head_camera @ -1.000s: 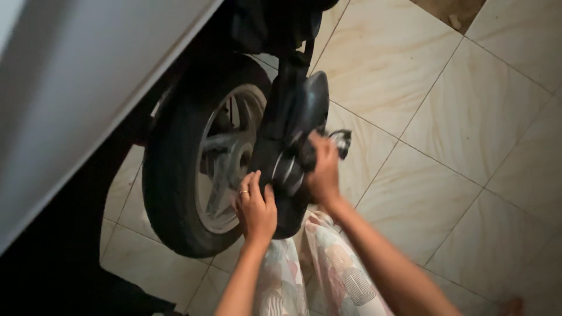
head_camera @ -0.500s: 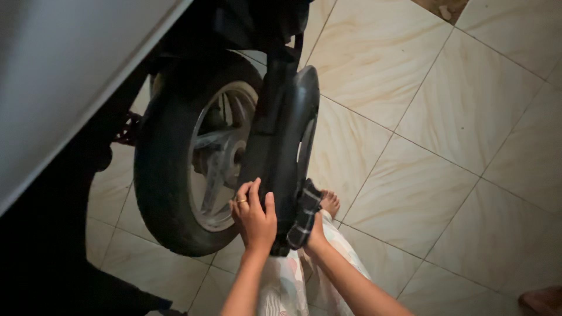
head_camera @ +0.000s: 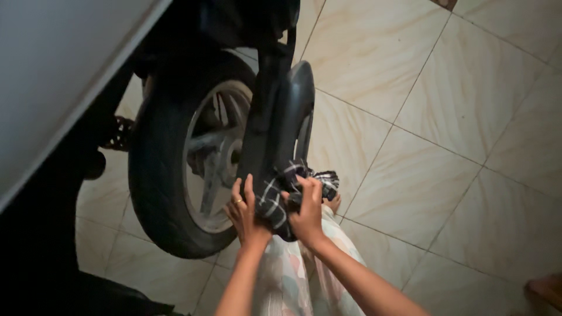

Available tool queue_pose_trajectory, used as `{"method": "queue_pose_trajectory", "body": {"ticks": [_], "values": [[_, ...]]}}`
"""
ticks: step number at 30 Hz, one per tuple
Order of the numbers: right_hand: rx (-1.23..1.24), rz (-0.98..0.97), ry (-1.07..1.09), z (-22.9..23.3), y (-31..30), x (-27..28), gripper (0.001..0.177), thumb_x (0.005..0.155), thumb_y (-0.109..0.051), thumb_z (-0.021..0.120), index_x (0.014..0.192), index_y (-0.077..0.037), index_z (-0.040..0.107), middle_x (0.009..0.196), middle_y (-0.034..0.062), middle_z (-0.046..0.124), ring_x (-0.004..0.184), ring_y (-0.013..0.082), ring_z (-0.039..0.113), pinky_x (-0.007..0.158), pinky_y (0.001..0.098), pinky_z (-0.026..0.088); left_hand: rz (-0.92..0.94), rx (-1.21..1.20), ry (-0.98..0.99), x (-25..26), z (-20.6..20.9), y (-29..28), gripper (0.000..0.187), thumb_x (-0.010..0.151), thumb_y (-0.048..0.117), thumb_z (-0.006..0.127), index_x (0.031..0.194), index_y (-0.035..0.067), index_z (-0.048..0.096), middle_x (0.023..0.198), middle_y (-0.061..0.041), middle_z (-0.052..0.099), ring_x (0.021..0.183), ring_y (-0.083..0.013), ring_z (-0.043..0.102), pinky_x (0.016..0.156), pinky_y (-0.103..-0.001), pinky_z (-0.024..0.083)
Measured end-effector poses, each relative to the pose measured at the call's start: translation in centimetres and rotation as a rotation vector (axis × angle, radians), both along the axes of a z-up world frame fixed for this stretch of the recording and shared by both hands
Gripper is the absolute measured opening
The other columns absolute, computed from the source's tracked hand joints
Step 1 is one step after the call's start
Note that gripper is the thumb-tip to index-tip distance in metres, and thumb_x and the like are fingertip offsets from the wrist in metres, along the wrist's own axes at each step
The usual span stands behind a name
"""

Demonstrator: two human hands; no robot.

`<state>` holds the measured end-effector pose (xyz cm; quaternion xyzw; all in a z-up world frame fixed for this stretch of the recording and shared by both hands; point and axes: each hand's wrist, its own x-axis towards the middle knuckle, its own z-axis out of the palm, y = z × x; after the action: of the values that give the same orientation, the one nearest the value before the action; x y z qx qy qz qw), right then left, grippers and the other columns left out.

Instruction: The person wipes the handlebars, mirrors, front fairing, seat, and rear wheel area of a white scooter using a dark cloth. The cleaning proceeds from the front controls to the rear bodywork and wheel.

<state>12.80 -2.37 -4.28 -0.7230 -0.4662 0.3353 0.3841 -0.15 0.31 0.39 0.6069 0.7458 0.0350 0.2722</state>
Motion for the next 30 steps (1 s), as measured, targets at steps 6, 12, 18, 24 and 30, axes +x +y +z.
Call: {"method": "queue_pose_trajectory", "body": {"ticks": [6,12,18,24,30], "values": [[-0.41,-0.278,0.205,-15.0,-2.2,3.6,0.035,0.094,-0.028,0.067,0.122,-0.008,0.058,0.104,0.0138,0.062,0.098,0.0321,0.06,0.088,0.0433,0.046,-0.019,-0.061,0.104,-0.1,-0.6,-0.4,0.079,0.097,0.057,0.056,0.158,0.015,0.029,0.159,-0.017,0.031,0.143,-0.0424,0.033,0.116,-0.068,0.016],[-0.739,-0.239,0.638,-17.0,-6.8,2.4,0.023,0.098,-0.027,0.059,0.113,-0.011,0.065,0.088,0.0081,0.062,0.085,0.0287,0.057,0.074,0.0443,0.045,-0.042,-0.005,0.109,0.0,-0.9,-0.3,0.079,0.097,0.056,0.055,0.156,0.01,0.03,0.156,-0.02,0.034,0.139,-0.0452,0.036,0.116,-0.065,0.019],[-0.921,-0.276,0.914,-17.2,-5.7,3.1,0.03,0.099,-0.037,0.059,0.11,-0.011,0.067,0.088,0.007,0.064,0.078,0.0235,0.059,0.067,0.0395,0.048,-0.047,-0.006,0.127,0.1,-0.3,-0.1,0.078,0.095,0.054,0.058,0.155,0.01,0.034,0.155,-0.02,0.035,0.137,-0.0449,0.037,0.116,-0.062,0.021],[-0.683,-0.394,1.066,-20.0,10.4,8.9,0.039,0.099,-0.048,0.06,0.107,-0.011,0.068,0.088,0.0059,0.066,0.071,0.0183,0.061,0.059,0.0347,0.051,-0.037,-0.014,0.134,0.2,-0.4,0.1,0.078,0.094,0.053,0.059,0.154,0.011,0.035,0.155,-0.019,0.036,0.134,-0.0443,0.039,0.113,-0.059,0.027],[-0.139,0.057,0.131,-10.1,24.0,9.7,0.021,0.101,-0.023,0.071,0.113,-0.006,0.072,0.095,0.0108,0.075,0.085,0.0251,0.072,0.082,0.0408,0.058,-0.021,0.035,0.111,0.2,-0.5,0.0,0.078,0.095,0.052,0.059,0.155,0.01,0.033,0.155,-0.019,0.037,0.137,-0.0423,0.039,0.114,-0.062,0.026]]}}
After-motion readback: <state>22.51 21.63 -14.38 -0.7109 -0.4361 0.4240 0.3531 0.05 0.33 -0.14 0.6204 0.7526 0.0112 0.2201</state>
